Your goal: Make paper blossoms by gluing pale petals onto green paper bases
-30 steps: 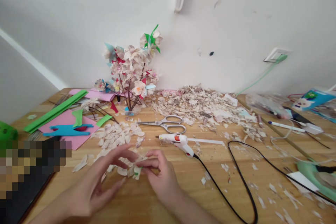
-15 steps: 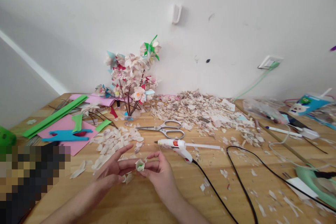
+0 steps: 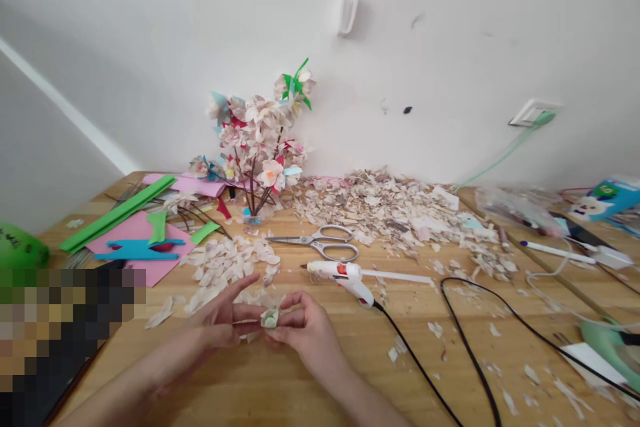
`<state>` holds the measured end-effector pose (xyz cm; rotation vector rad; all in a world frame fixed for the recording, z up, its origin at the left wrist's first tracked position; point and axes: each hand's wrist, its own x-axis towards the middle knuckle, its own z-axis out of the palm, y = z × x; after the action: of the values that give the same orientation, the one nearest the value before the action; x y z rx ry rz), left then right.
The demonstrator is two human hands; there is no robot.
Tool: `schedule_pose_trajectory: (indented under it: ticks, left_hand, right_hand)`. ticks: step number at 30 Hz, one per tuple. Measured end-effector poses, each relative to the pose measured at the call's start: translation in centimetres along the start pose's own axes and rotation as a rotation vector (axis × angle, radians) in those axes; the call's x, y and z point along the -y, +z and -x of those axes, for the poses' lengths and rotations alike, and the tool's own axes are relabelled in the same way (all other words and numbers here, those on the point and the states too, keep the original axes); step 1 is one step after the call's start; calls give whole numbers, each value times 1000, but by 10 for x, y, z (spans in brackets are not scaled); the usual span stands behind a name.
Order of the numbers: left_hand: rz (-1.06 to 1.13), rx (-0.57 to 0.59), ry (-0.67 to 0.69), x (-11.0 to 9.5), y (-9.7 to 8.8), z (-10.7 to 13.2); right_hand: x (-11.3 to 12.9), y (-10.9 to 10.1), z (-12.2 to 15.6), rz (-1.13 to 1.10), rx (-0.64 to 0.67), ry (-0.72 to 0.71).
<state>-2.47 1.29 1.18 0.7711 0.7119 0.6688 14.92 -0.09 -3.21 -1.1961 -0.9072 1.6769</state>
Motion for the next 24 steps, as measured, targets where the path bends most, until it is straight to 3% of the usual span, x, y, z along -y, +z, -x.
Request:
schedule_pose_trajectory:
  ticks: [7,13,18,24]
  left_hand:
    - [105,4,-8,4,-4,-2]
    - [50,-49,31,12,-12,-8]
    - [34,-9,19,11,-8,-4]
    - [222,73,51,14,-11,-7]
  right_hand:
    - [-2,-2,0,6,30,-24]
    - [0,-2,1,-26,-6,-15]
    - [-2,-1,1,-60,-10,6]
    - [0,-2,-1,-49,-77,-35]
